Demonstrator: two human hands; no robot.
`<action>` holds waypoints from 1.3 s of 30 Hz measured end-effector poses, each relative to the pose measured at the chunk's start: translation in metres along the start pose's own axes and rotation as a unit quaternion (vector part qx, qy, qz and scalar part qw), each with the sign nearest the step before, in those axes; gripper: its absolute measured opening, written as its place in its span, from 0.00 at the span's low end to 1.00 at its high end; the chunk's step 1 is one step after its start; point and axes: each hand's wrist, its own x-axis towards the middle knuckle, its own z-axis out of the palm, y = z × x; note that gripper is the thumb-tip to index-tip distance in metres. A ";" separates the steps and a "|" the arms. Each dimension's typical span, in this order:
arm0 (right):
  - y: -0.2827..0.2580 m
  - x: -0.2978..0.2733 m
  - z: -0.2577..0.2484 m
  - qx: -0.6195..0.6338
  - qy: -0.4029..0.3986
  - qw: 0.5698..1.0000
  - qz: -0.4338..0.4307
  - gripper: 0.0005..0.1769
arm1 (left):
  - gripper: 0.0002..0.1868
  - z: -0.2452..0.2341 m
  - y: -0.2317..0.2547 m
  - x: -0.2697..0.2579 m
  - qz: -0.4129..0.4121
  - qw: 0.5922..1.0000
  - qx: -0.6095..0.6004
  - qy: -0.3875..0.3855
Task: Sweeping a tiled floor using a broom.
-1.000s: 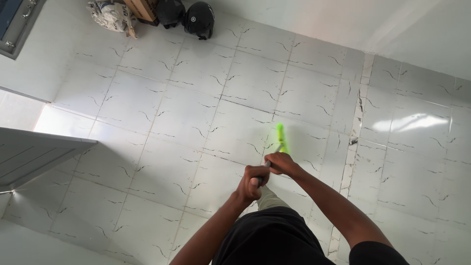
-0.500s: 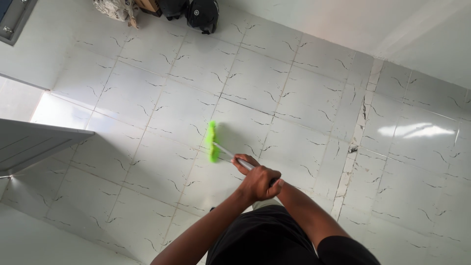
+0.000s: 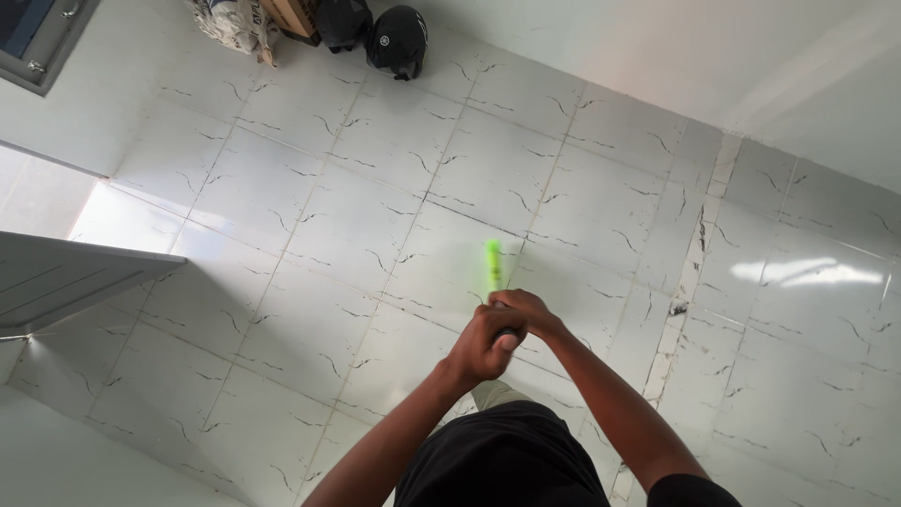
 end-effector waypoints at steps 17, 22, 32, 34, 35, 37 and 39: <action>0.021 0.076 0.072 -0.003 -0.002 0.997 0.075 0.26 | 0.24 -0.009 -0.023 -0.016 -0.043 0.988 0.074 0.127; -0.008 0.054 0.068 0.148 0.047 0.988 0.021 0.19 | 0.15 -0.009 0.008 0.011 -0.052 0.995 0.078 0.045; -0.006 0.029 -0.005 0.029 0.167 0.984 -0.057 0.20 | 0.10 0.020 -0.019 0.033 0.041 0.992 0.105 -0.060; 0.004 0.016 -0.033 0.013 0.079 0.996 0.044 0.20 | 0.12 0.024 -0.019 0.041 0.015 0.992 0.102 -0.078; 0.016 0.015 -0.046 0.027 0.080 0.995 0.053 0.21 | 0.12 0.024 -0.021 0.046 0.013 0.994 0.085 -0.069; 0.045 0.016 -0.062 0.040 0.083 0.994 0.063 0.24 | 0.12 0.023 -0.025 0.055 0.013 0.996 0.067 -0.061; 0.080 0.024 -0.071 -0.075 0.117 0.989 0.056 0.20 | 0.12 0.021 -0.032 0.064 0.058 0.997 0.027 -0.051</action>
